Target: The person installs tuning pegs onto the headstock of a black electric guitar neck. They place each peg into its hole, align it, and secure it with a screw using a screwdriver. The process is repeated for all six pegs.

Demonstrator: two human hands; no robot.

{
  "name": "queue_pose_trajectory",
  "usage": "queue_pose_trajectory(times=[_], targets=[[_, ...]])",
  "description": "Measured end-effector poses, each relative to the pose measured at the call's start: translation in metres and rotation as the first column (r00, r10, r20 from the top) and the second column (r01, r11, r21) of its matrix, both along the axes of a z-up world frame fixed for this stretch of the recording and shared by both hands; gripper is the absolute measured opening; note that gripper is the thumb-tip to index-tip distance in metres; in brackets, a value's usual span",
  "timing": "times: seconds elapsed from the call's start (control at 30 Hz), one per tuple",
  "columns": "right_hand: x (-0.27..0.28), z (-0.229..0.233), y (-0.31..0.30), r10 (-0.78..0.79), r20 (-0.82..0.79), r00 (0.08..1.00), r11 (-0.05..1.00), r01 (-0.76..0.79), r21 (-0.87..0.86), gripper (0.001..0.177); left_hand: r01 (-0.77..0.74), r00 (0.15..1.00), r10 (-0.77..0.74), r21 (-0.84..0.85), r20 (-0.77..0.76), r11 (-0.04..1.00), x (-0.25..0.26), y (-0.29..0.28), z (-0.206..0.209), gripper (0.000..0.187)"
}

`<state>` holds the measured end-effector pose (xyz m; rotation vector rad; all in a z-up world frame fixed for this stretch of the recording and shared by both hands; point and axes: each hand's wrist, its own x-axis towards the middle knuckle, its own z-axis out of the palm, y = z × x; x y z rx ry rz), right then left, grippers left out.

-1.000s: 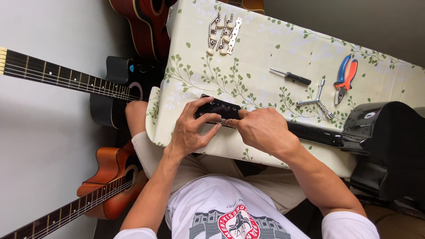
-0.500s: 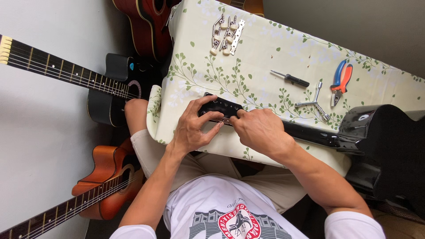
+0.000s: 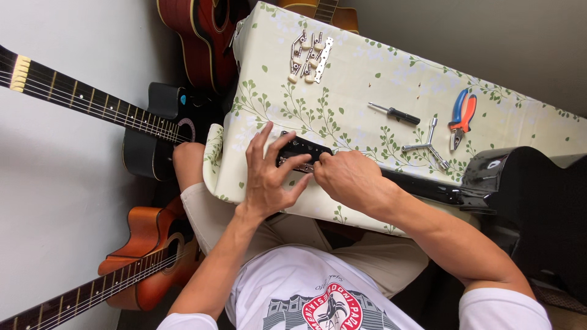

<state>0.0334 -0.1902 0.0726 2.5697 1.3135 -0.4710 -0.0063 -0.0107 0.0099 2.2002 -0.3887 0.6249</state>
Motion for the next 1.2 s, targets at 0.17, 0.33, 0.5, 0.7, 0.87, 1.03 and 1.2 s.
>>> queue_pose_trajectory(times=[0.17, 0.33, 0.5, 0.7, 0.87, 1.03, 1.2], targets=[[-0.001, -0.002, 0.007, -0.017, 0.011, 1.0, 1.0, 0.017, 0.002, 0.016, -0.014, 0.994, 0.007, 0.065, 0.107, 0.998, 0.002, -0.022, -0.004, 0.009], [-0.002, 0.006, 0.006, -0.023, 0.044, 0.999, 0.999, 0.021, 0.03, 0.016, -0.01, 0.99, -0.002, 0.082, 0.14, 0.997, 0.006, -0.025, -0.01, 0.011], [-0.004, 0.059, -0.011, -0.018, 0.114, 0.993, 0.993, 0.005, 0.118, 0.042, 0.019, 0.995, -0.022, 0.028, 0.096, 0.999, 0.005, -0.021, -0.008, 0.005], [-0.01, 0.061, -0.025, 0.011, 0.218, 0.976, 0.888, -0.11, 0.447, 0.022, 0.076, 0.997, -0.077, 0.034, 0.014, 0.996, 0.006, -0.01, -0.008, 0.008], [-0.012, 0.052, -0.031, 0.006, 0.237, 0.972, 0.872, -0.121, 0.475, 0.018, 0.133, 0.986, -0.129, 0.03, -0.102, 0.991, 0.005, 0.008, -0.015, 0.022], [-0.011, 0.058, -0.028, -0.015, 0.213, 0.977, 0.905, -0.077, 0.418, 0.013, 0.155, 0.981, -0.154, 0.002, -0.117, 0.988, 0.008, 0.01, -0.016, 0.018], [-0.01, 0.062, -0.027, -0.041, 0.114, 0.993, 0.94, 0.0, 0.342, 0.015, 0.132, 0.983, -0.135, -0.032, -0.124, 0.991, 0.007, 0.008, -0.015, 0.019]])
